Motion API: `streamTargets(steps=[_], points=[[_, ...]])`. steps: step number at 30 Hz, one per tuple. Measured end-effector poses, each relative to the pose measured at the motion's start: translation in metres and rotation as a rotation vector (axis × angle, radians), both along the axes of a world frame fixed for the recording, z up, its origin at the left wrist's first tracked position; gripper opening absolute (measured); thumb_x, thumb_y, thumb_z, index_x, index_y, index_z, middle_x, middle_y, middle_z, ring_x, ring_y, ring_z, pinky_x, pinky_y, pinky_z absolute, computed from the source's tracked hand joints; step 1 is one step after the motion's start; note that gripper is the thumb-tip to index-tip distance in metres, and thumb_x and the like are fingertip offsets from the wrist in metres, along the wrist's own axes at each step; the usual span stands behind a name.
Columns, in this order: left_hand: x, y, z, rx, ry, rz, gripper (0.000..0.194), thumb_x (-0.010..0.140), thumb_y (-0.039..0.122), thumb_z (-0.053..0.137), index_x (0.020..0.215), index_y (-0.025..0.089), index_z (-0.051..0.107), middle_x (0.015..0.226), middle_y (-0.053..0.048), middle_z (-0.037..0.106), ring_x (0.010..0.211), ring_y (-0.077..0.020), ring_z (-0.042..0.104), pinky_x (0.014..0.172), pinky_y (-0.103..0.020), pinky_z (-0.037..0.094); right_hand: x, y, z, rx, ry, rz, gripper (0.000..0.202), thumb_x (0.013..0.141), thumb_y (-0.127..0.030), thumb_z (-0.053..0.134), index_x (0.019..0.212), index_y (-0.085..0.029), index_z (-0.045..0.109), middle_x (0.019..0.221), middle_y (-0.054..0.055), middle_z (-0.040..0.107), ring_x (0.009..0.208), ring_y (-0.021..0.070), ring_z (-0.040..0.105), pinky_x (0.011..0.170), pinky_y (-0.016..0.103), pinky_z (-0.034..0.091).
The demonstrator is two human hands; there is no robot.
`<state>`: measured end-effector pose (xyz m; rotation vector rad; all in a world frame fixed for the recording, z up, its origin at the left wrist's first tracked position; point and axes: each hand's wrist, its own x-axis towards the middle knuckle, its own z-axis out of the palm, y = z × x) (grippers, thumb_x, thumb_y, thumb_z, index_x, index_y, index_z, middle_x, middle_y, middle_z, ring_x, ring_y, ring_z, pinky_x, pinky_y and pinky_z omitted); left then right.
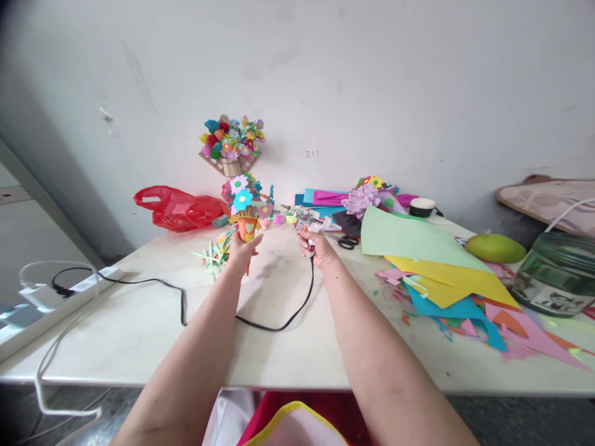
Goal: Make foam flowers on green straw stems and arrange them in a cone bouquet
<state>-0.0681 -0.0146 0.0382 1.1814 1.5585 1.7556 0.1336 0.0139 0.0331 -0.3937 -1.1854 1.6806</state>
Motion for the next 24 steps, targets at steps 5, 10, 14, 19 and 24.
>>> streamTargets(steps=[5,10,14,19,24], points=[[0.0,0.002,-0.002,0.0,-0.01,-0.01,0.041,0.062,0.023,0.068,0.094,0.018,0.043,0.083,-0.001,0.048,0.066,-0.0107,0.053,0.048,-0.023,0.052,-0.003,-0.004,0.002,0.048,-0.1,0.037,0.024,0.06,-0.032,0.068,0.065,-0.018,0.049,0.042,-0.009,0.042,0.029,0.0045,0.03,0.034,0.021,0.031],[0.001,0.006,-0.006,0.021,0.071,0.026,0.055,0.061,0.022,0.069,0.108,0.02,0.041,0.094,-0.003,0.05,0.069,-0.0113,0.055,0.048,-0.022,0.052,-0.012,-0.011,0.007,0.152,-0.203,-0.085,0.025,0.06,-0.035,0.069,0.067,-0.016,0.054,0.045,-0.006,0.05,0.029,0.0048,0.034,0.033,0.021,0.031],[0.001,0.006,-0.007,-0.005,0.16,0.087,0.066,0.06,0.024,0.071,0.116,0.022,0.038,0.09,-0.002,0.053,0.058,-0.0105,0.055,0.04,-0.021,0.048,-0.018,-0.015,0.012,0.202,-0.243,-0.153,0.028,0.059,-0.037,0.071,0.069,-0.015,0.057,0.046,-0.004,0.054,0.03,0.0056,0.037,0.032,0.021,0.029],[0.001,0.005,-0.005,-0.058,0.119,0.099,0.049,0.059,0.026,0.069,0.101,0.017,0.045,0.074,0.001,0.053,0.043,-0.0077,0.049,0.036,-0.021,0.042,-0.02,-0.014,0.013,0.234,-0.262,-0.191,0.029,0.056,-0.038,0.073,0.065,-0.015,0.057,0.044,-0.004,0.053,0.03,0.0067,0.039,0.03,0.021,0.027],[0.003,0.0,-0.003,0.02,-0.068,-0.054,0.037,0.057,0.026,0.068,0.084,0.018,0.043,0.06,0.005,0.048,0.042,-0.0075,0.047,0.037,-0.019,0.038,-0.018,-0.013,0.012,0.25,-0.274,-0.193,0.028,0.059,-0.039,0.071,0.06,-0.015,0.056,0.044,-0.003,0.052,0.031,0.0065,0.039,0.031,0.021,0.027]])
